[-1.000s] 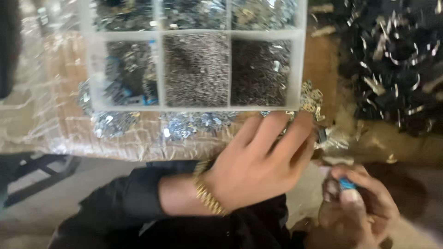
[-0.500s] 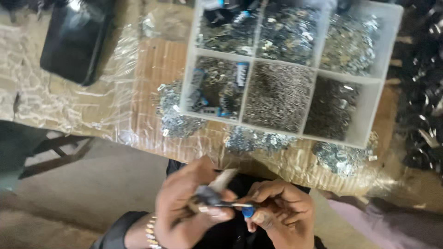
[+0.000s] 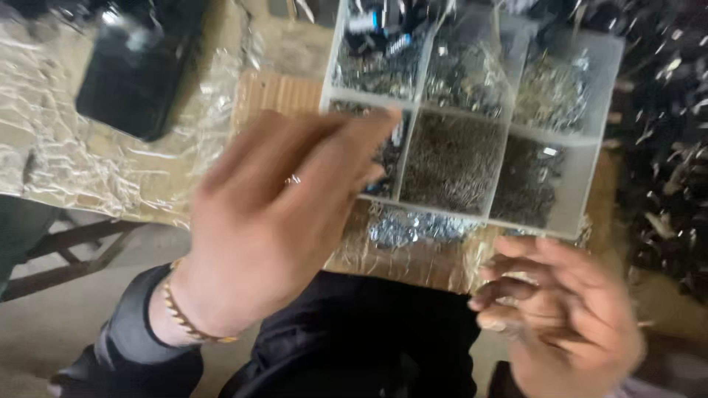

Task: The person assembles small lock cylinders at a workbench. They hold a lock core in one hand, pick tiny metal pins and springs from a compartment tray, insert them into the cylinder by hand, and place finished cylinders with a pile of completed padlocks.

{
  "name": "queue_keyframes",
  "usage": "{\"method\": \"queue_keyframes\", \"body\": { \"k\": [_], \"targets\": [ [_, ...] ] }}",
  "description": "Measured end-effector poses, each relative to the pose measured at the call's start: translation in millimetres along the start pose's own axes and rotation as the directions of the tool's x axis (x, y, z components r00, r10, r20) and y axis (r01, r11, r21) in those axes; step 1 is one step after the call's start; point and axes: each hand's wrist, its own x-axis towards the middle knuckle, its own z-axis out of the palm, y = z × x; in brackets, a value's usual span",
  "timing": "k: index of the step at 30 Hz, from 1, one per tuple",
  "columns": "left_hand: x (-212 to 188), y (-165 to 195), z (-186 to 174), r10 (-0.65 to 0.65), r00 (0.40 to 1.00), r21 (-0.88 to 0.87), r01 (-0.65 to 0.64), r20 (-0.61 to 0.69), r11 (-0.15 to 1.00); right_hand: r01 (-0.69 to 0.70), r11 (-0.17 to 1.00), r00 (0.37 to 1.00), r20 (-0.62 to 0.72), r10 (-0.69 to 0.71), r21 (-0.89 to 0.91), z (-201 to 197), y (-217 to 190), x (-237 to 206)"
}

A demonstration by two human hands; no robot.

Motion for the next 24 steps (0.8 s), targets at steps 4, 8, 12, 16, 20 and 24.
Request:
{"method": "queue_keyframes", "body": {
  "k": [4,8,12,16,20,24],
  "targets": [
    [19,-11,28,-0.021,0.958,0.198,-0.037,0.287,0.98,0.133,0.975,0.98,0.172,-0.102,-0.18,4,-32,51],
    [49,-10,24,-0.226,0.772,0.298,0.049,0.594,0.953,0.351,0.923,0.883,0.383,-0.271,-0.157,23,-48,109],
    [53,16,12,0.07,0.974,0.0,-0.072,0.215,0.997,0.08,0.996,0.879,0.47,-0.086,0.034,20,-25,133],
    [51,35,32,0.32,0.947,-0.207,-0.318,-0.028,0.925,-0.169,0.927,0.895,0.446,0.002,0.335,0,4,130],
    [54,31,46,0.158,0.986,0.068,-0.162,0.059,0.985,-0.193,0.843,0.939,0.343,0.011,0.502,-7,12,129],
    [55,24,64,0.05,0.983,0.183,-0.083,0.176,0.98,-0.128,0.906,0.977,0.21,0.045,0.403,2,3,128]
  ]
}}
